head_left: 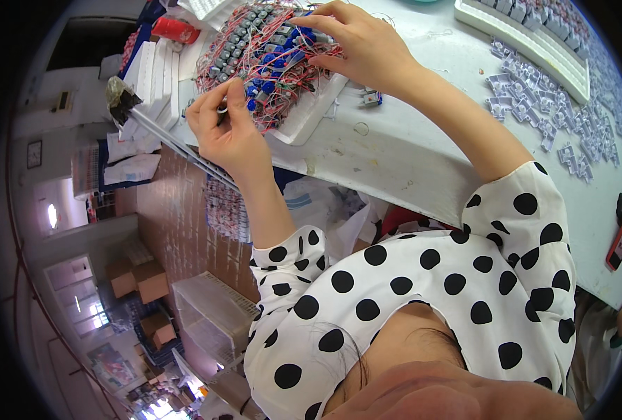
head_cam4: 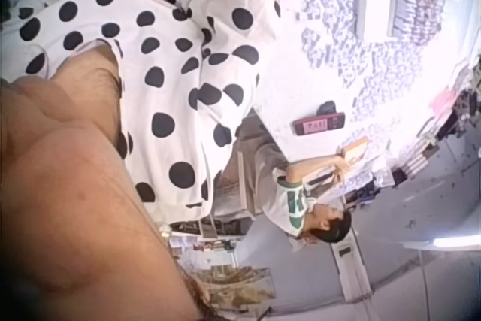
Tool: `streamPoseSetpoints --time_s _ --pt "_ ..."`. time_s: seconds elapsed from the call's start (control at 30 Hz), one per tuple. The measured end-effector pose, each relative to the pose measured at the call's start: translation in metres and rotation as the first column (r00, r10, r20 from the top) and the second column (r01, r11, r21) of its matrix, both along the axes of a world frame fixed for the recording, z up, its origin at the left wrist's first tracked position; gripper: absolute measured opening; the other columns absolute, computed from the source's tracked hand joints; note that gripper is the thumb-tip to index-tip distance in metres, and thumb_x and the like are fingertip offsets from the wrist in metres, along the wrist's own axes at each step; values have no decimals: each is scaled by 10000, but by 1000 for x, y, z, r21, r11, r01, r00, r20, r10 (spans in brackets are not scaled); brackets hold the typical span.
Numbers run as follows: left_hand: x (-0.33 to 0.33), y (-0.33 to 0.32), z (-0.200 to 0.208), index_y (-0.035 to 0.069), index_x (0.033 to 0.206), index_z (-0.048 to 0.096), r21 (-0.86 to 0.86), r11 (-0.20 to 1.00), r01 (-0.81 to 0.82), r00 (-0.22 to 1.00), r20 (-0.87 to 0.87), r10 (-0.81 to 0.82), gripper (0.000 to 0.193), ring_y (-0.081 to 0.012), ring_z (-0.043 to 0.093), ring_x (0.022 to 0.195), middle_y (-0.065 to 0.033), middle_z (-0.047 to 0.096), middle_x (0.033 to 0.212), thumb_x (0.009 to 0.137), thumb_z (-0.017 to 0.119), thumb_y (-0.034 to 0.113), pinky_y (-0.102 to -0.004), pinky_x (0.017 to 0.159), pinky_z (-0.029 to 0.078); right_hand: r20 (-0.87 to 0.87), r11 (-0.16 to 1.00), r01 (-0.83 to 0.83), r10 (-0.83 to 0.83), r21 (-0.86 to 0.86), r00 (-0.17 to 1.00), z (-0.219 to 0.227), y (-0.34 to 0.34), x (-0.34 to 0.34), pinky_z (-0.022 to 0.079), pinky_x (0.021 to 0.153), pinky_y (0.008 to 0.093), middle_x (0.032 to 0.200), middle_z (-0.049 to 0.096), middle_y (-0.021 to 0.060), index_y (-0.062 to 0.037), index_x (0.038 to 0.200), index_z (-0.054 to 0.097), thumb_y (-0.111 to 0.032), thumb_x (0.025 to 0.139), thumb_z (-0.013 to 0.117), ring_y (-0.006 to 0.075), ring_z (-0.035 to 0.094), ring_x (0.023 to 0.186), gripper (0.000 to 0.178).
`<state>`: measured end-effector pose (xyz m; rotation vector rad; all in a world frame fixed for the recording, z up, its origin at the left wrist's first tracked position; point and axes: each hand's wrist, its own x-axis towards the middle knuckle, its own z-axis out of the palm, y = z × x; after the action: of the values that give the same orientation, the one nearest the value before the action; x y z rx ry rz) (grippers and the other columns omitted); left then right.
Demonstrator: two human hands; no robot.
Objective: The person untangles and takes wired motor components from a bundle, fits the motors and wires into plastic casing pieces, presses the casings together, and places the assembled units onto a tray.
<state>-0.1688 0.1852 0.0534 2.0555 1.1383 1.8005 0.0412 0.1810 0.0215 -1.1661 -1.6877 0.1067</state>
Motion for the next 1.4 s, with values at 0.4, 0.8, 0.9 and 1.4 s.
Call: streamPoseSetpoints --time_s 0.4,0.8,0.9,1.4 --pt "-12 -29 -17 -2 974 707 -126 973 193 972 163 -171 68 -50 513 661 -37 594 1015 928 713 47 -194 538 417 119 998 42 -48 49 992 -27 5 7 478 992 420 1270 600 108 -244 1423 525 -314 766 832 320 562 1178 729" --pt "-15 -61 -44 -26 966 687 -174 970 167 973 185 -135 56 -53 483 628 -42 594 987 933 694 20 -197 529 391 224 979 4 -50 202 973 -43 -10 10 553 786 337 955 648 -12 -187 1076 670 -252 771 805 210 625 981 340" --pt "-17 -73 -55 -20 980 700 -175 974 140 984 132 -118 59 -52 499 654 -43 592 1013 927 697 8 -190 533 403 241 994 28 -2 -106 970 -46 -29 8 532 870 359 1086 659 48 -170 1194 639 -231 778 812 240 608 1061 454" --pt "18 -85 -64 33 1026 704 -167 977 135 802 -561 -207 221 -182 598 800 -84 644 1025 829 788 89 -314 728 500 193 988 87 -111 127 975 -60 -36 9 497 887 382 1027 636 44 -156 1181 646 -76 716 774 260 582 980 489"
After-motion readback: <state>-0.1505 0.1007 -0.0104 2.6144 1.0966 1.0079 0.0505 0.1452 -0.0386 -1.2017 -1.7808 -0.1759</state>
